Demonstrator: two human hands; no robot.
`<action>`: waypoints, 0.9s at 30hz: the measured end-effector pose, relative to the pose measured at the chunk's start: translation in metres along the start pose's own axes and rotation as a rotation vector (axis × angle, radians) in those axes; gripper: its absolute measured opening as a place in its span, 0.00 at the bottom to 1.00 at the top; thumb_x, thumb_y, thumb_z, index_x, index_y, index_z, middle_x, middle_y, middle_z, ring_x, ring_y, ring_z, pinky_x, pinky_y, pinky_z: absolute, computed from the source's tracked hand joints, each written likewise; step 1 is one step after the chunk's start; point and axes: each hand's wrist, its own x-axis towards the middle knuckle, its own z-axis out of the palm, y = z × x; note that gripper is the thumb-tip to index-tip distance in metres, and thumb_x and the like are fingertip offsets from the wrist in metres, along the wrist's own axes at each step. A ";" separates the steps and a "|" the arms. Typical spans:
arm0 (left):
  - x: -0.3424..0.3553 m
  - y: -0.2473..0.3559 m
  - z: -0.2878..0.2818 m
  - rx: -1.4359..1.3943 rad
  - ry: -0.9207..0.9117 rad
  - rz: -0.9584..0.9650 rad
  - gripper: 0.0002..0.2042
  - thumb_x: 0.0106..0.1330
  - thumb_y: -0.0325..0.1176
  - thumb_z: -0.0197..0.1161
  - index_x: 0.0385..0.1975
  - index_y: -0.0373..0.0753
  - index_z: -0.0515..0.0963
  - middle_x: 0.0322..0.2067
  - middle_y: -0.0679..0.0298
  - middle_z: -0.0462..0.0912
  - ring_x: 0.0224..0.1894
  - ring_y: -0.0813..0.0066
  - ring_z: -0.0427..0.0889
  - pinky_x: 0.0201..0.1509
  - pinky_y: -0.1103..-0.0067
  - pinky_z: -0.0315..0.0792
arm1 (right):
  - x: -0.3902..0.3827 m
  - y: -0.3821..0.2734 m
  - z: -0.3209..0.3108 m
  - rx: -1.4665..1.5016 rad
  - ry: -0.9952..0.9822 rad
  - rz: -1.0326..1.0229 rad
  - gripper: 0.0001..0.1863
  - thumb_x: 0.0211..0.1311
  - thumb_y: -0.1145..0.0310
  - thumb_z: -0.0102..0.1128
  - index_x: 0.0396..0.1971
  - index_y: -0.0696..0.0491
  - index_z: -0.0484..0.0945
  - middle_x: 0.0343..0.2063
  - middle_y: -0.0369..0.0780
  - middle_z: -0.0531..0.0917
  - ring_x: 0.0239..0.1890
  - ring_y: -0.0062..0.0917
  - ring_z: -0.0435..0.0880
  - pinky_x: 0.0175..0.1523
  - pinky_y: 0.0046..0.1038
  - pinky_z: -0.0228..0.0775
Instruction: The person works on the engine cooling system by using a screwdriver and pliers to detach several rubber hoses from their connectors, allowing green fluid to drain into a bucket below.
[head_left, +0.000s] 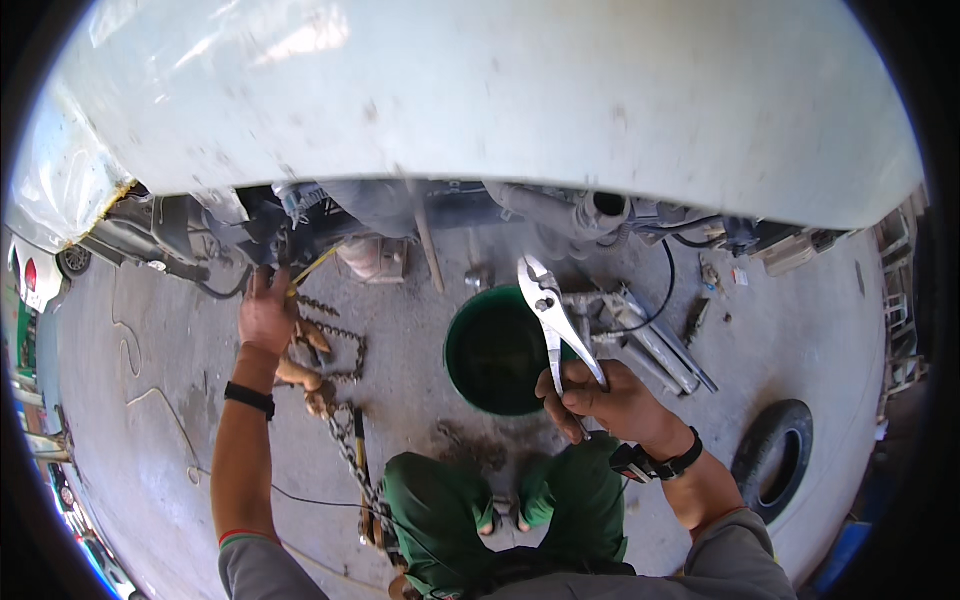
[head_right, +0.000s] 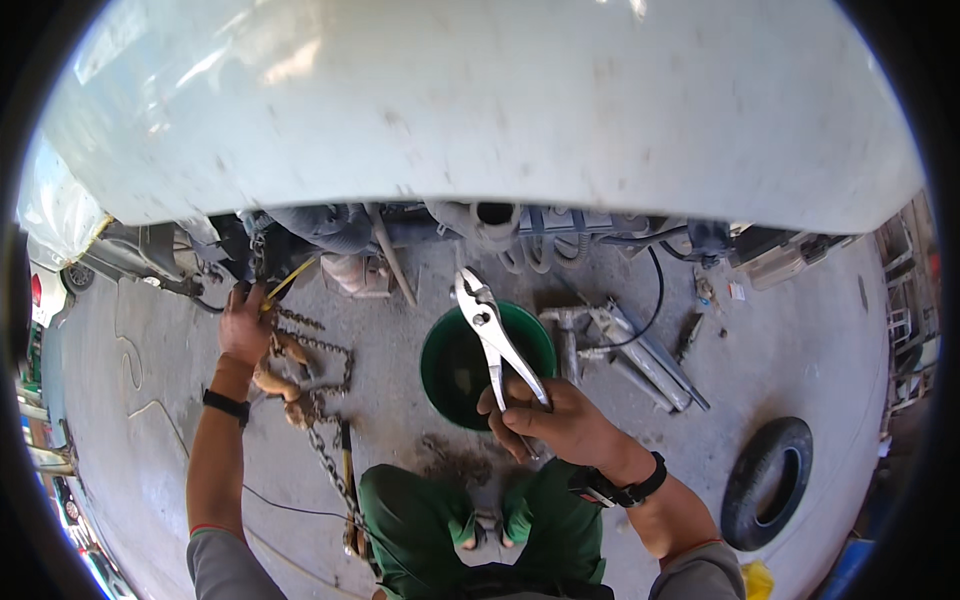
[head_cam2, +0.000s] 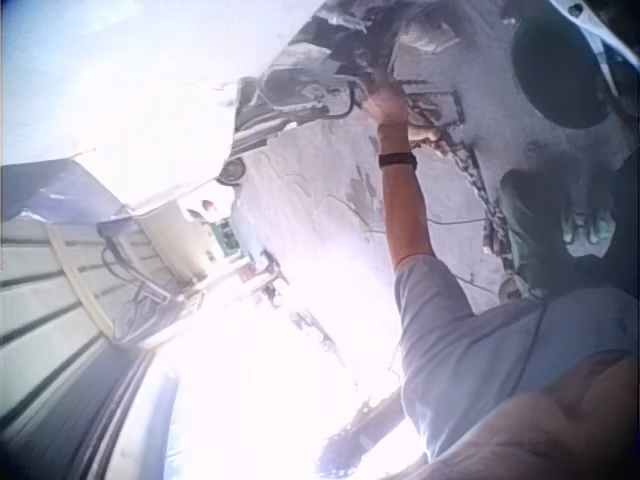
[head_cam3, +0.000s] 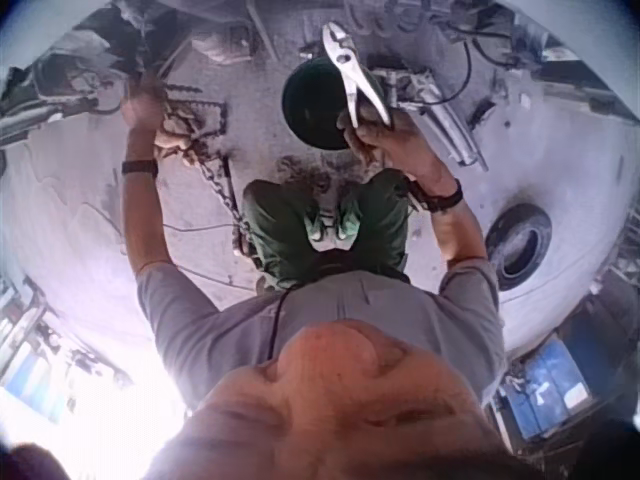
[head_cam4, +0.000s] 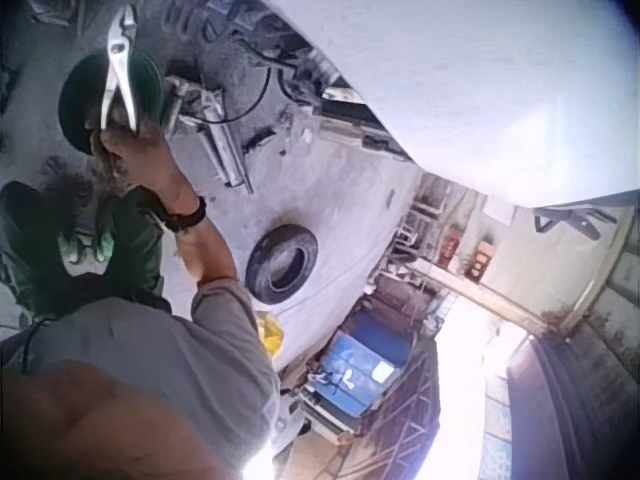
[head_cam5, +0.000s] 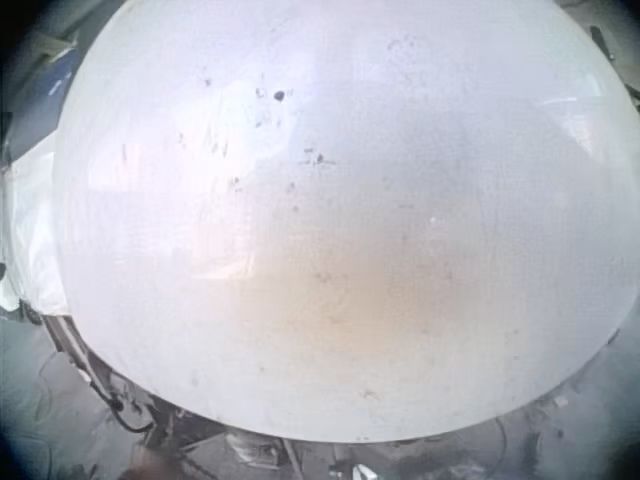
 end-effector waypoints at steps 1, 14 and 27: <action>0.002 0.002 0.004 0.007 0.036 0.006 0.20 0.60 0.30 0.64 0.54 0.44 0.74 0.48 0.49 0.77 0.43 0.45 0.81 0.45 0.58 0.78 | 0.005 0.005 -0.005 -0.001 -0.036 -0.055 0.16 0.73 0.67 0.54 0.52 0.62 0.74 0.27 0.36 0.79 0.26 0.17 0.76 0.31 0.23 0.68; 0.004 0.020 0.044 0.071 0.310 -0.180 0.14 0.52 0.30 0.66 0.38 0.42 0.73 0.33 0.58 0.78 0.36 0.54 0.82 0.37 0.63 0.78 | 0.011 -0.002 0.002 -0.099 -0.234 -0.167 0.23 0.75 0.62 0.52 0.58 0.66 0.72 0.40 0.45 0.86 0.30 0.16 0.80 0.25 0.13 0.62; -0.002 0.015 0.074 -0.030 0.502 -0.175 0.12 0.56 0.29 0.65 0.39 0.41 0.75 0.34 0.60 0.81 0.35 0.51 0.82 0.38 0.62 0.75 | -0.040 -0.020 -0.014 -0.022 -0.068 -0.336 0.29 0.69 0.72 0.52 0.62 0.77 0.61 0.48 0.62 0.80 0.45 0.47 0.86 0.32 0.29 0.84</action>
